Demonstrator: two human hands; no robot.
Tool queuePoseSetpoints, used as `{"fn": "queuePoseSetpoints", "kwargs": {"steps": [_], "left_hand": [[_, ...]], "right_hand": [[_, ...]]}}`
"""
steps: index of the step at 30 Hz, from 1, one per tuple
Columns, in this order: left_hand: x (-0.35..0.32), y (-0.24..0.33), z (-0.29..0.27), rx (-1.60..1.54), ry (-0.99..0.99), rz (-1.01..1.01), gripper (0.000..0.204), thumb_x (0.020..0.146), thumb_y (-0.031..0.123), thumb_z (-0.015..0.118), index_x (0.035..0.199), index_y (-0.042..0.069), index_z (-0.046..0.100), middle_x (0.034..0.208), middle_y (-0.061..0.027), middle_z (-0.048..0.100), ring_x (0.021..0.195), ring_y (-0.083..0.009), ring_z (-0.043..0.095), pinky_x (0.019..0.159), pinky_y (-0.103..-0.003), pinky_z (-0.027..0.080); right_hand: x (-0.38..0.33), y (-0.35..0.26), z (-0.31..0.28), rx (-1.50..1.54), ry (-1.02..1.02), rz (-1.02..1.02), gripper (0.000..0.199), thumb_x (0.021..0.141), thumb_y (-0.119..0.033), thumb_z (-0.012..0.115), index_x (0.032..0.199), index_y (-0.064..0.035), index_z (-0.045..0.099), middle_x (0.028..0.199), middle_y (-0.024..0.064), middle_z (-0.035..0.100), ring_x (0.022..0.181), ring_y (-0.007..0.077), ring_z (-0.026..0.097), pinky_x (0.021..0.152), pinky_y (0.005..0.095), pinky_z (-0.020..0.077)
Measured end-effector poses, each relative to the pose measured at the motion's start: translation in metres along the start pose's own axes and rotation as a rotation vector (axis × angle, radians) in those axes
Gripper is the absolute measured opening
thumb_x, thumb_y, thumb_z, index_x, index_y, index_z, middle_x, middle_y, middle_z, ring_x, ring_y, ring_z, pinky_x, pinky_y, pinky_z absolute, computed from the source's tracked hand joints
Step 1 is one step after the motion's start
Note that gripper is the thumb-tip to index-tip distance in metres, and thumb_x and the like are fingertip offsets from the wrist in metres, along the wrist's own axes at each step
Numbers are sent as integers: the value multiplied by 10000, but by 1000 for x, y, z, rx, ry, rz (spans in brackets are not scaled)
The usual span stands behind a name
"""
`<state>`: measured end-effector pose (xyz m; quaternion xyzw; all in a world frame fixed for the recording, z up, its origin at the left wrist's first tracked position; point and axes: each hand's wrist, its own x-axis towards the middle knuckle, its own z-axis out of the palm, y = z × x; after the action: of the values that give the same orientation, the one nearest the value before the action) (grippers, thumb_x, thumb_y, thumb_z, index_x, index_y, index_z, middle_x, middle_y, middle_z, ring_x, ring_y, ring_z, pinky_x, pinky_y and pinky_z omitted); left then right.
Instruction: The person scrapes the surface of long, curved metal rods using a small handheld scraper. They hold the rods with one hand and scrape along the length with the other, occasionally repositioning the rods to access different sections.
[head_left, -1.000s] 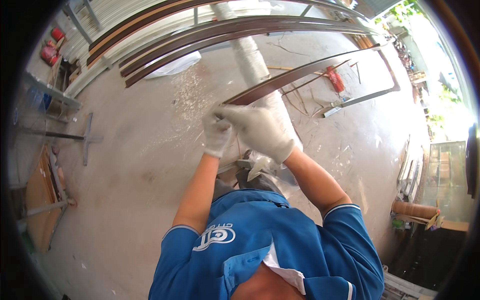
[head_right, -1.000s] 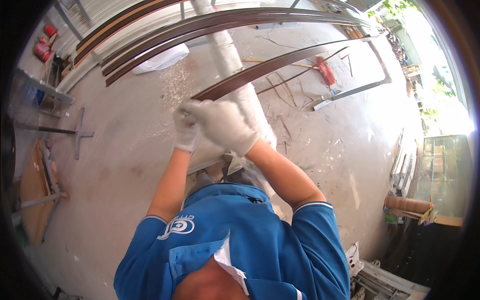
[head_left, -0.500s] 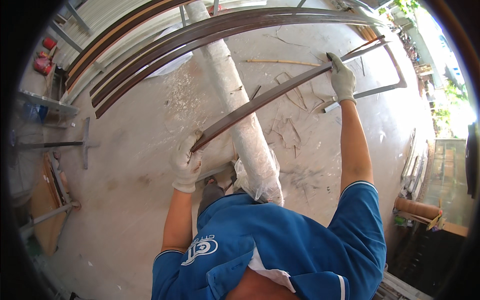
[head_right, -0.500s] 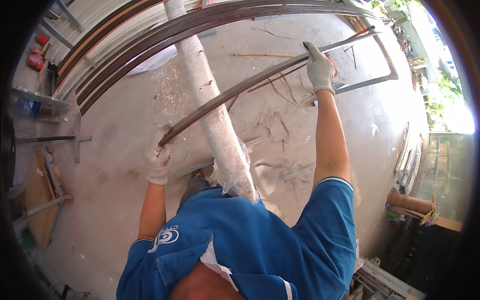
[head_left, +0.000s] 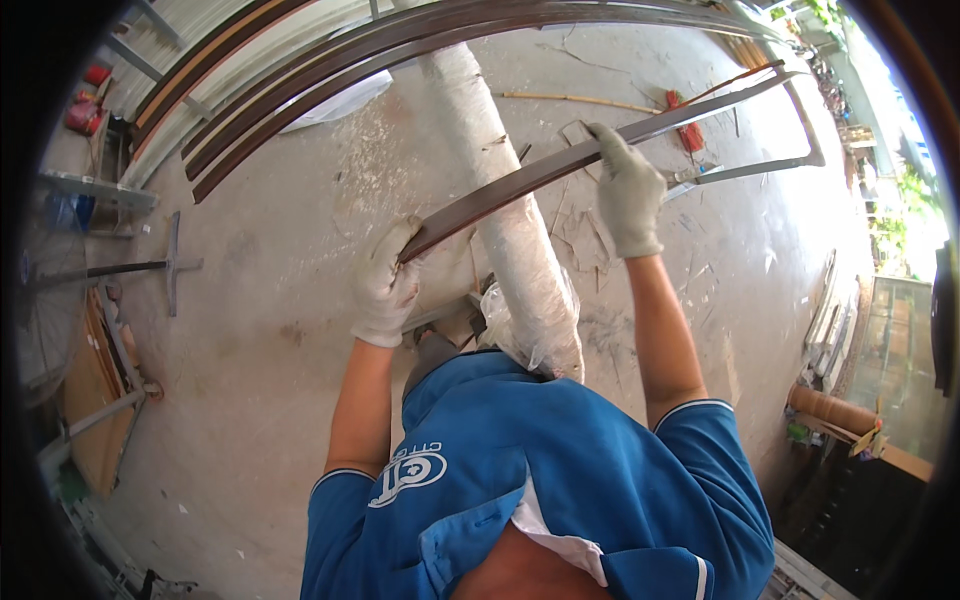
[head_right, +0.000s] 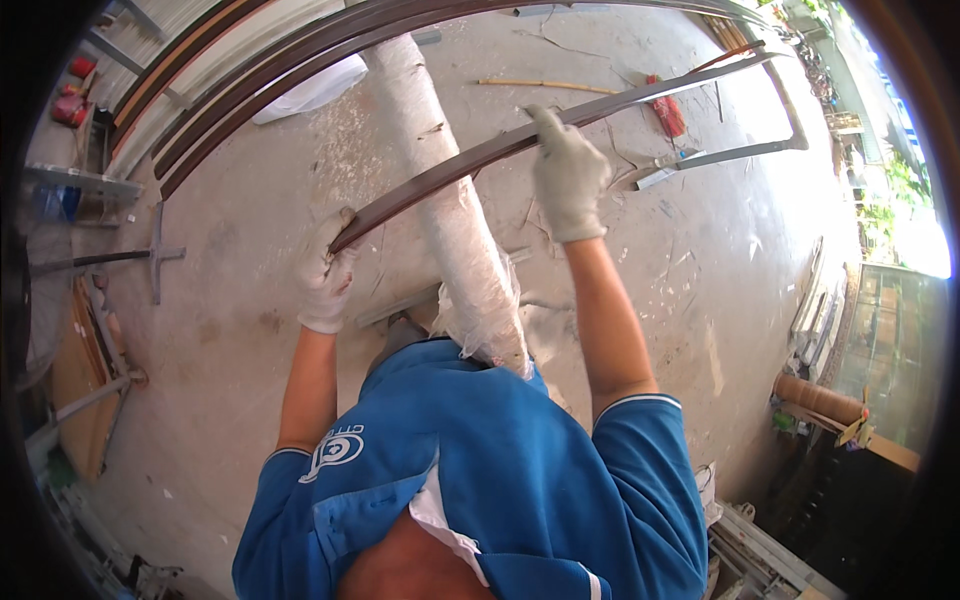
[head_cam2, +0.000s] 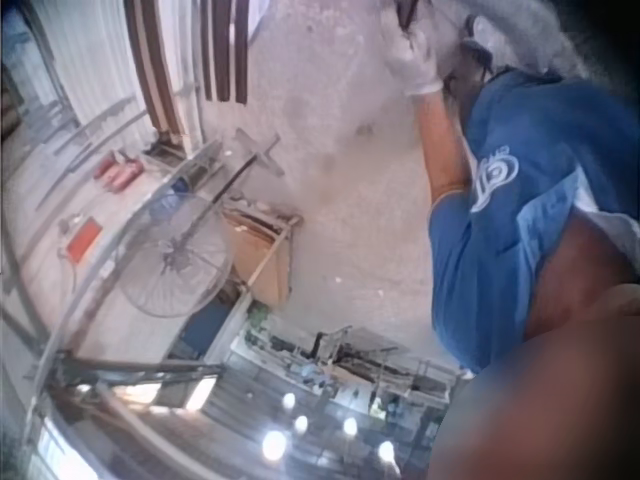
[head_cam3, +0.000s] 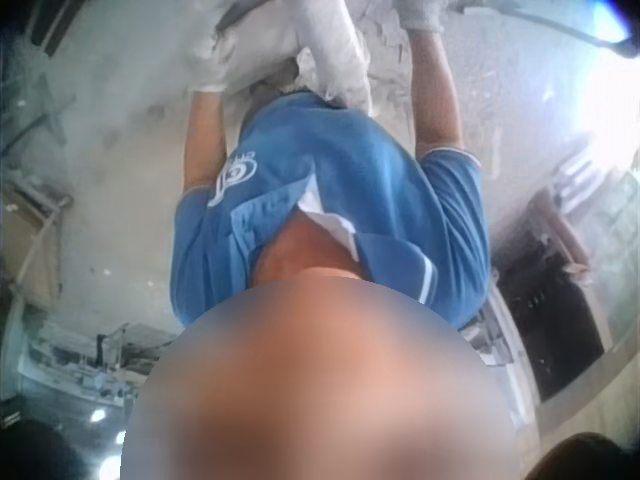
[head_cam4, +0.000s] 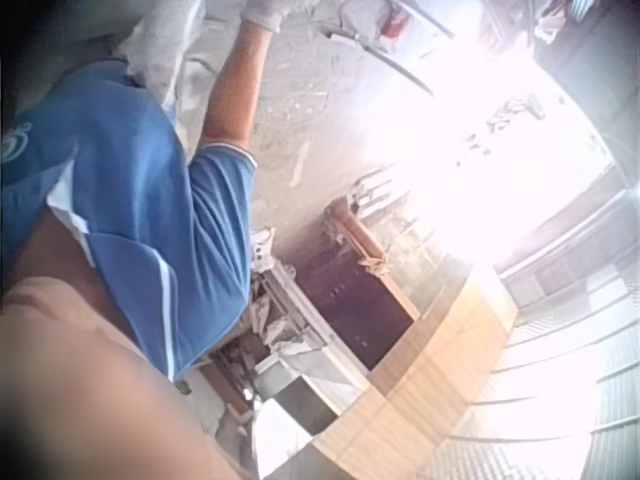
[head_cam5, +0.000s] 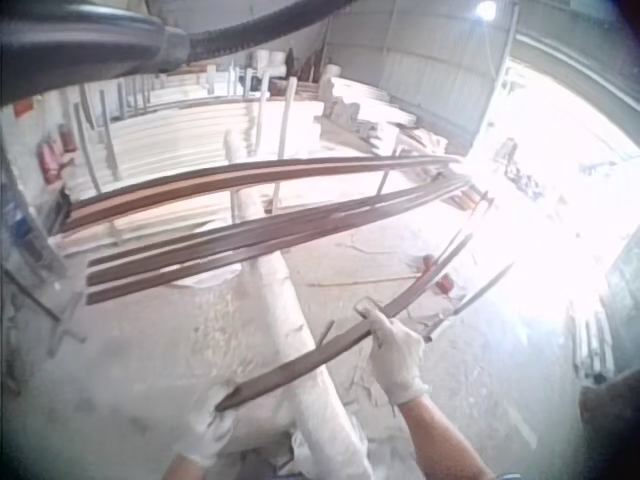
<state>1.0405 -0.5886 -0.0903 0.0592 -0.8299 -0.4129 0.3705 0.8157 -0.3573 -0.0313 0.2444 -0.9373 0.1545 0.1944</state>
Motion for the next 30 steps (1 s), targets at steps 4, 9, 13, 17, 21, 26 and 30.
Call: {"fn": "queuePoseSetpoints", "kwargs": {"steps": [4,9,13,17,21,26,30], "left_hand": [[-2,0,2,-28,12,-29,295,890,42,777,1164,-24,693,1098,-157,741,965,-234,726,849,-319,563],[-6,-1,7,-241,21,-120,294,847,28,762,1133,-1,704,1050,-152,737,913,-277,722,787,-338,567],[-5,-3,4,-237,4,-118,286,869,-35,713,1155,-34,693,1078,-145,732,957,-238,724,844,-320,572],[-3,-3,0,-241,-29,-93,304,838,-20,724,1141,-31,702,1096,-138,733,974,-226,721,859,-314,568],[-7,-5,3,-329,-46,-192,340,826,-26,737,1165,-25,710,1119,-125,735,1002,-210,712,864,-311,565],[-13,-10,10,-476,-12,-223,382,834,-33,734,1214,-16,702,1118,-104,722,1022,-184,698,906,-312,574],[-13,-12,19,-880,50,-309,373,860,-69,693,1232,-36,682,1176,-129,693,1039,-212,694,963,-347,586]], "right_hand": [[-48,-78,6,113,12,-179,435,884,-40,567,1234,-281,663,713,38,611,640,257,669,568,390,537],[-79,-142,-13,348,-215,-401,542,841,-17,578,1323,-262,624,755,41,614,682,250,667,580,384,539],[-22,-104,-30,244,64,-154,458,893,-39,564,1282,-252,677,771,35,664,614,168,652,498,328,510],[-39,-116,-23,9,-9,-77,372,867,-27,598,1189,-167,721,798,125,684,740,289,690,665,440,548],[-96,-173,-30,317,-277,-312,479,832,23,557,1239,-182,706,861,117,707,779,300,692,722,423,557],[-46,-141,-44,458,154,48,390,921,-15,613,1275,-144,713,941,95,751,708,248,676,700,316,564],[-64,-145,-30,142,-110,-34,400,919,12,577,1289,-95,687,962,159,736,767,284,702,745,373,576]]}}
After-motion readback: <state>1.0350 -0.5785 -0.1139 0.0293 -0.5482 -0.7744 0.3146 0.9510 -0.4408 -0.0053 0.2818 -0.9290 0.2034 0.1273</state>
